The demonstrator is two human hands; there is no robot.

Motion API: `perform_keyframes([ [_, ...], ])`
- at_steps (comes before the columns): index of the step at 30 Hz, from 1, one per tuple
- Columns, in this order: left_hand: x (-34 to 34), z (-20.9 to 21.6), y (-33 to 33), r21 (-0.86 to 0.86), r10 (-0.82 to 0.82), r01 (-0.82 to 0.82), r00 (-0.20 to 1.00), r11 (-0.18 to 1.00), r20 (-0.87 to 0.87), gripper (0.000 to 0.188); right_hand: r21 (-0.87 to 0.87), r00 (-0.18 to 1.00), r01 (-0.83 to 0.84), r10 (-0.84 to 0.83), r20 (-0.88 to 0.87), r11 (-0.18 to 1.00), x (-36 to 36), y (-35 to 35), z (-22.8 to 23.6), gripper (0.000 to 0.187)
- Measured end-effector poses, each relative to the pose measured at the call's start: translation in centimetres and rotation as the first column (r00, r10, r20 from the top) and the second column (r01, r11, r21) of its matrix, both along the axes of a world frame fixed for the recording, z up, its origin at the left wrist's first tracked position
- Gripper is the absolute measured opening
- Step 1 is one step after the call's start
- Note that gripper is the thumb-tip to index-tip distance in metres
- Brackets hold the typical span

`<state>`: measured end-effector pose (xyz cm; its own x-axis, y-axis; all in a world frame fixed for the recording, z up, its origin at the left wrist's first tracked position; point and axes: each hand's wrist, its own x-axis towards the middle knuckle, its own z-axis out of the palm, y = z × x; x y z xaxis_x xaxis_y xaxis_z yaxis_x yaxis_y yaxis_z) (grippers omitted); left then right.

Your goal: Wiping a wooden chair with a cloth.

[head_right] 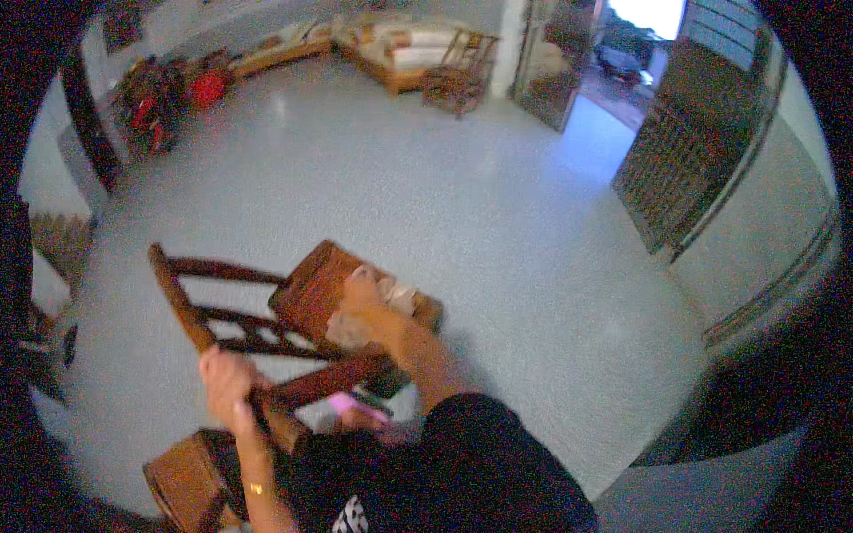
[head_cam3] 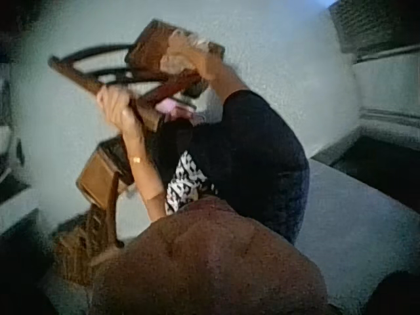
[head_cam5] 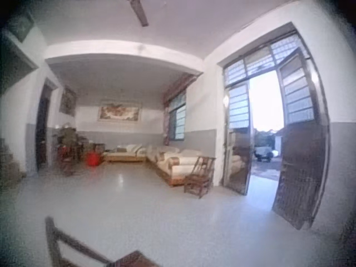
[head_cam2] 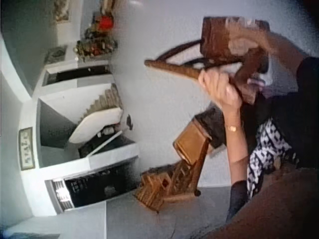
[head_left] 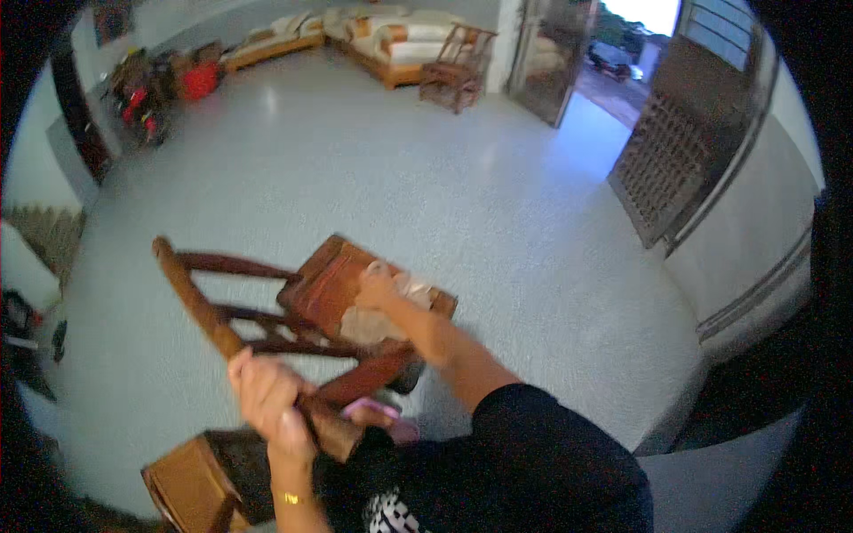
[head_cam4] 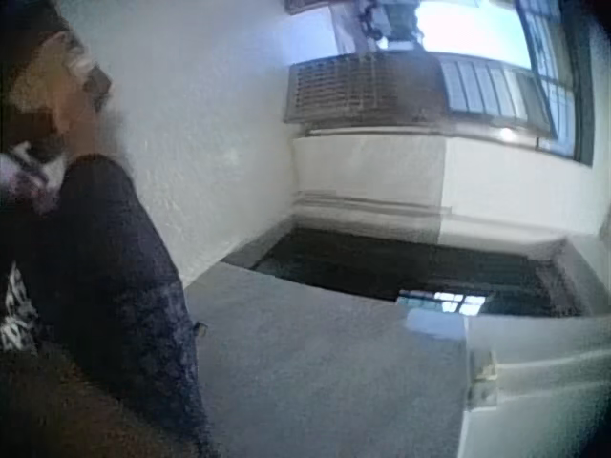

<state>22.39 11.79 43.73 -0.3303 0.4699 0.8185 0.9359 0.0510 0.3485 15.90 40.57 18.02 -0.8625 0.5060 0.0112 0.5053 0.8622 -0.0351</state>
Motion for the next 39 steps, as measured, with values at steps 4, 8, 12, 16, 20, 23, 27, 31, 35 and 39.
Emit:
perform_keyframes([
  [4,-1.2,-0.8,0.1,0.041,-0.104,0.105,0.994,0.994,-0.030,0.034,-0.125,0.999,-0.039,0.043,0.033,0.991,4.7,0.1,1.4,0.049],
  [8,-1.4,0.4,-0.4,0.031,-0.104,0.105,0.994,0.994,-0.009,0.033,-0.145,0.992,-0.062,0.077,0.097,0.988,6.4,-2.4,7.2,0.030],
  [12,-1.0,0.2,-0.4,0.036,-0.104,0.104,0.995,0.994,-0.003,0.034,-0.257,0.980,-0.061,0.010,-0.197,0.964,5.0,-0.3,2.6,0.028],
  [16,-0.3,0.4,-0.7,0.013,-0.092,0.092,0.996,0.996,0.004,0.037,-0.315,0.972,-0.035,-0.041,-0.232,0.948,1.5,0.1,2.4,0.031],
  [20,0.2,0.7,-0.6,-0.004,-0.081,0.081,0.996,0.997,0.035,0.042,-0.160,0.945,-0.160,0.104,-0.311,0.974,-2.9,2.2,1.7,0.037],
  [23,0.2,0.8,-0.4,-0.047,-0.027,0.031,0.997,0.998,0.075,0.053,-0.057,0.931,-0.171,0.142,-0.337,0.984,-5.3,3.0,1.9,0.044],
  [27,0.6,1.0,-0.4,-0.050,0.029,-0.024,0.995,0.998,0.094,0.055,-0.084,0.962,-0.136,0.112,-0.249,0.987,-5.9,2.3,1.5,0.049],
  [31,0.5,1.1,0.1,-0.043,0.001,0.003,0.996,0.999,0.089,0.054,-0.027,0.954,-0.110,0.098,-0.282,0.994,-5.1,3.2,-0.2,0.053],
  [35,-0.2,0.9,0.0,-0.035,-0.063,0.064,0.998,0.997,0.032,0.045,-0.048,0.939,-0.071,0.050,-0.339,0.996,-2.8,3.1,-0.8,0.054],
  [39,-0.7,0.6,-0.2,-0.041,-0.102,0.103,0.994,0.994,0.035,0.032,-0.094,0.923,-0.295,0.257,-0.287,0.951,3.6,1.4,0.9,0.054],
])
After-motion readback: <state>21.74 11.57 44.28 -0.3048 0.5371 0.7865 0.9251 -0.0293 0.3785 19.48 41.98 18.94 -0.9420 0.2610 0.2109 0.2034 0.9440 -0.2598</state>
